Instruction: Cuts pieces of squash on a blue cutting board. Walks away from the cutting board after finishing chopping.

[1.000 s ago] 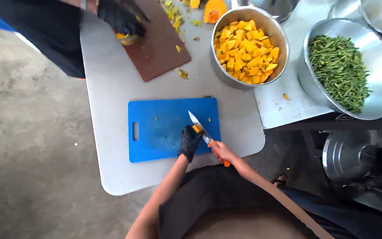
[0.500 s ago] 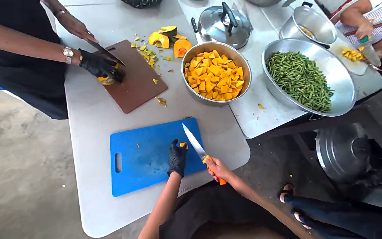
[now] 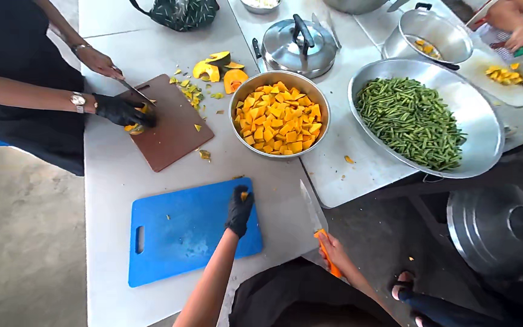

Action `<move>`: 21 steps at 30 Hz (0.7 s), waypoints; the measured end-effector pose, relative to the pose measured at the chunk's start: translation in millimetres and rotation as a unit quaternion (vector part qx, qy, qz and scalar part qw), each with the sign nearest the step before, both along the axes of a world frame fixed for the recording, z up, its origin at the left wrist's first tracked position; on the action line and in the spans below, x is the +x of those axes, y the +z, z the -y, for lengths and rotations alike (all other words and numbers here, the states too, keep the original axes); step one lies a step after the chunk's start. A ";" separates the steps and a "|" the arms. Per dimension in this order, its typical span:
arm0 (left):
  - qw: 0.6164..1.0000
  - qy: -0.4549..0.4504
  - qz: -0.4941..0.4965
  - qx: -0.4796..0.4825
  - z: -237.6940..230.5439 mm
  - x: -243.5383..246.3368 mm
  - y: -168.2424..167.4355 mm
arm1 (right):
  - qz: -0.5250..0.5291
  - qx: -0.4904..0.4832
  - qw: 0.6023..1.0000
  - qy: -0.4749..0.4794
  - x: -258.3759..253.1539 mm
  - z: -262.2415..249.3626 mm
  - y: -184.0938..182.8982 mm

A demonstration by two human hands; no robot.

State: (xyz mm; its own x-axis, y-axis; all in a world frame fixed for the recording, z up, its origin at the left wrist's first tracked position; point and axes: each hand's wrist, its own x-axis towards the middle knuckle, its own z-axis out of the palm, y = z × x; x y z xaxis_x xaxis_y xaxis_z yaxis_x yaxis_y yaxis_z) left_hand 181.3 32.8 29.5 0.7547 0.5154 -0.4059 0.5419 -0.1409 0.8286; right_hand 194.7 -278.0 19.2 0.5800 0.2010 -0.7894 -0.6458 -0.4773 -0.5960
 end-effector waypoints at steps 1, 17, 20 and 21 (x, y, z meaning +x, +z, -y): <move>0.999 0.001 0.034 -0.026 6.4 26.4 12.2 | -0.003 -0.003 1.000 -0.012 6.9 7.4 -1.7; 0.948 -0.062 -0.091 0.297 -85.4 291.5 -0.8 | 0.000 -0.065 0.998 -0.022 30.3 109.7 -11.5; 0.965 0.009 -0.059 0.255 -83.5 285.2 -1.4 | 0.000 -0.071 0.997 -0.021 28.8 113.3 -14.3; 0.973 0.050 -0.031 0.225 -84.6 279.4 -0.7 | 0.000 -0.070 0.997 -0.023 29.6 112.1 -14.0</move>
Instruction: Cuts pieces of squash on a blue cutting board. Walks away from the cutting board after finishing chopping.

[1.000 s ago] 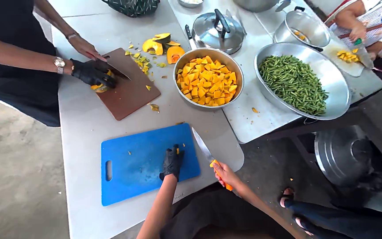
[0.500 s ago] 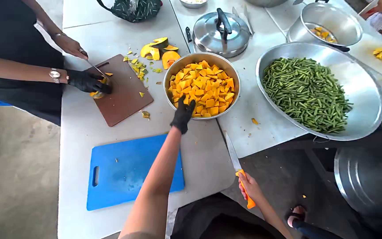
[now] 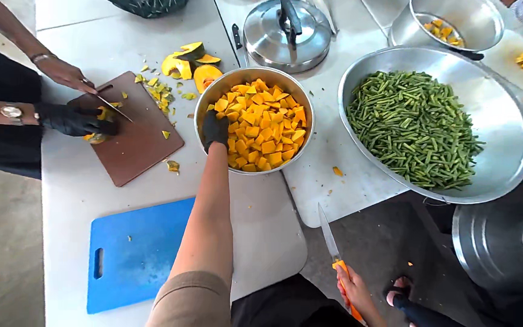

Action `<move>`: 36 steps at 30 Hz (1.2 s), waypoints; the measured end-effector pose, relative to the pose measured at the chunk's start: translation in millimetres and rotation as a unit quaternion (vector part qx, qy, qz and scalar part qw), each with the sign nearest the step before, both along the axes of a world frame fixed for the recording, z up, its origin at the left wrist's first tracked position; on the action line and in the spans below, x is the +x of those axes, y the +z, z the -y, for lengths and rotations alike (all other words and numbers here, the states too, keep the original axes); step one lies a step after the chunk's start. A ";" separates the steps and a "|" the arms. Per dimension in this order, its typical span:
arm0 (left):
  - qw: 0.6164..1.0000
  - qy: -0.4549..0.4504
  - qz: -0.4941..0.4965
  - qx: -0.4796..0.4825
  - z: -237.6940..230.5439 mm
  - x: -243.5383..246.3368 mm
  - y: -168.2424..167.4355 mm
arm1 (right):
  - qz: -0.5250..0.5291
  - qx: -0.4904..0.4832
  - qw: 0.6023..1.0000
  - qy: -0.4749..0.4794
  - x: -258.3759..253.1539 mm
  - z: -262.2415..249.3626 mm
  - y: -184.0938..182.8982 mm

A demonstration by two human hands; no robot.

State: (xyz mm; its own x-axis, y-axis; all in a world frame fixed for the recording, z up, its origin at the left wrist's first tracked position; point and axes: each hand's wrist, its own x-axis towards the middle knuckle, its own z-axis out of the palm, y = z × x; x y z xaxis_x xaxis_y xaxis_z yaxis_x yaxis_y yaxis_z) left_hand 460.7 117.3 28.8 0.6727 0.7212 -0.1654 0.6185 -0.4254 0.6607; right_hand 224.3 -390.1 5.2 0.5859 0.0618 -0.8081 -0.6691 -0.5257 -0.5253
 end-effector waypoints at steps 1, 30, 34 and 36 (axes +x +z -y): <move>0.997 0.031 0.049 -0.041 -0.9 -7.9 1.9 | -0.001 -0.001 1.000 -0.001 1.7 -2.4 0.7; 0.947 0.061 0.039 -0.313 16.9 -393.4 -36.1 | 0.110 -0.015 0.913 0.392 -106.4 -225.2 15.7; 0.952 0.001 0.024 -0.306 22.3 -403.6 -41.9 | 0.136 -0.048 0.905 0.400 -109.8 -234.2 19.0; 0.960 -0.095 0.001 -0.262 24.0 -400.0 -46.2 | 0.136 -0.050 0.908 0.392 -109.8 -236.6 20.6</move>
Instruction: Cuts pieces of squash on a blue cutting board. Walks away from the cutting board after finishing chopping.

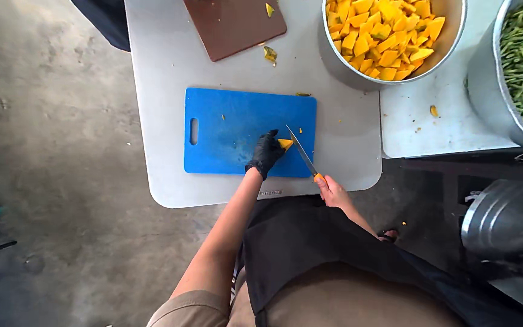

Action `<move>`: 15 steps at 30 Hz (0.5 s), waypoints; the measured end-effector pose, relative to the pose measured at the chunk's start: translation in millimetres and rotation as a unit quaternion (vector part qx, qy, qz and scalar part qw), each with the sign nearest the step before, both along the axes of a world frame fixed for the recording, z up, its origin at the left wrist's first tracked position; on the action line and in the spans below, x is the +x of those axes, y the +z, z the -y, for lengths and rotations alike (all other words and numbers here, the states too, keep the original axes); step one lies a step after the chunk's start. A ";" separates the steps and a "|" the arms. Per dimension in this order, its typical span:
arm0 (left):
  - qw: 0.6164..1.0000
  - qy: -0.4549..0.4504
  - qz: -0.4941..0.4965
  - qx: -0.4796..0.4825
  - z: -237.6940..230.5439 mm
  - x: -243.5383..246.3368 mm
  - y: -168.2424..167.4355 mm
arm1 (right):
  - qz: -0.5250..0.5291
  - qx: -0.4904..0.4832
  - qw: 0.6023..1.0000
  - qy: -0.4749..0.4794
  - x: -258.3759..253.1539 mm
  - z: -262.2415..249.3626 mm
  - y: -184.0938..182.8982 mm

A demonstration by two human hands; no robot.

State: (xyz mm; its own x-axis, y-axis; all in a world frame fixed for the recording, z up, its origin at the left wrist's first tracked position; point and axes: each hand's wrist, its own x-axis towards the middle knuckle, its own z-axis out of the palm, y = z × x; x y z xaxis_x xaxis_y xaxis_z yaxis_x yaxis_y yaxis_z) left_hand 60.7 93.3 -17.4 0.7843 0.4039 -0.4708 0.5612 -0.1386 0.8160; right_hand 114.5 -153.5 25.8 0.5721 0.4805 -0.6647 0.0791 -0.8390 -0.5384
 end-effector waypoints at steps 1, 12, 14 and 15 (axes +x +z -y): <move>0.998 -0.052 0.000 0.038 0.5 3.3 -1.9 | -0.006 -0.002 1.000 -0.005 0.2 -1.1 1.1; 0.995 0.038 -0.065 -0.059 34.9 0.8 2.2 | 0.013 -0.018 1.000 -0.021 -5.2 -9.4 7.5; 0.994 0.055 -0.062 -0.064 27.5 -4.6 1.8 | 0.022 -0.032 0.999 -0.010 -7.2 -12.0 7.8; 0.995 0.064 -0.055 -0.049 22.0 -7.3 1.3 | 0.027 -0.039 0.999 -0.003 -8.2 -14.5 9.6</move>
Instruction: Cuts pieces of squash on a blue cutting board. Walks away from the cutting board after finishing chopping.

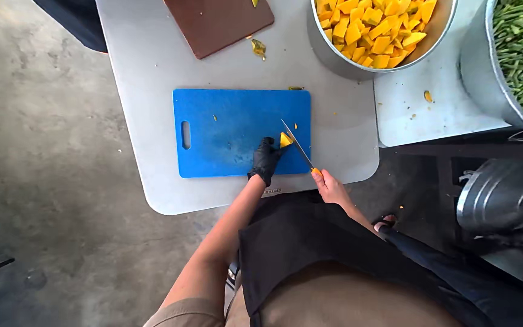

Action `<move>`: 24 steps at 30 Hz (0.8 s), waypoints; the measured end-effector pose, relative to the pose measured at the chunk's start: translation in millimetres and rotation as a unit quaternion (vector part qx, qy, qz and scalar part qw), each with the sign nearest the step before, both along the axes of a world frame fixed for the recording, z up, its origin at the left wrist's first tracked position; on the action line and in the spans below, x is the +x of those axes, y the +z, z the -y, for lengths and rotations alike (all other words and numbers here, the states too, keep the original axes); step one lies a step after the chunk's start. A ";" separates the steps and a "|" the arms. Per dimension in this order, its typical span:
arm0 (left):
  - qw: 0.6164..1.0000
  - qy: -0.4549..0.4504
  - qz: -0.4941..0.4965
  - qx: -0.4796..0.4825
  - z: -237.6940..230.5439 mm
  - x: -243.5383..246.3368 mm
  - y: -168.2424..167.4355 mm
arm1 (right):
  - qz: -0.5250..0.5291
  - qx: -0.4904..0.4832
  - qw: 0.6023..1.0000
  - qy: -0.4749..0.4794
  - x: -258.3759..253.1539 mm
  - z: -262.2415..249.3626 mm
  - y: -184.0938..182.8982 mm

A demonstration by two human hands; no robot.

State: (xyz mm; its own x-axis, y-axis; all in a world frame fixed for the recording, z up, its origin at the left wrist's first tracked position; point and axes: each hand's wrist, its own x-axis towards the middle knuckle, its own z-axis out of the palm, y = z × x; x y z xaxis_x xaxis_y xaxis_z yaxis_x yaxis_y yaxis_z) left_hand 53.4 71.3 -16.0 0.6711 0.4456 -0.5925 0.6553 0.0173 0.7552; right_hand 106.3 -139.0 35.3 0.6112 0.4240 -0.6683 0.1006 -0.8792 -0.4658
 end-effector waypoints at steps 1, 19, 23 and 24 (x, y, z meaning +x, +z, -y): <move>0.999 0.008 0.015 0.029 -5.9 -2.1 -0.1 | 0.003 -0.008 1.000 0.007 -0.8 -3.1 2.6; 0.851 -0.245 0.210 0.413 -47.7 84.9 -34.5 | 0.029 -0.102 0.994 0.039 -22.1 -40.1 -9.7; 0.826 -0.263 0.255 0.428 -48.1 91.4 -45.0 | 0.000 -0.116 0.993 0.029 -22.4 -45.6 -11.5; 0.821 -0.272 0.263 0.428 -48.8 93.2 -47.0 | -0.011 -0.117 0.993 0.027 -21.4 -47.2 -11.2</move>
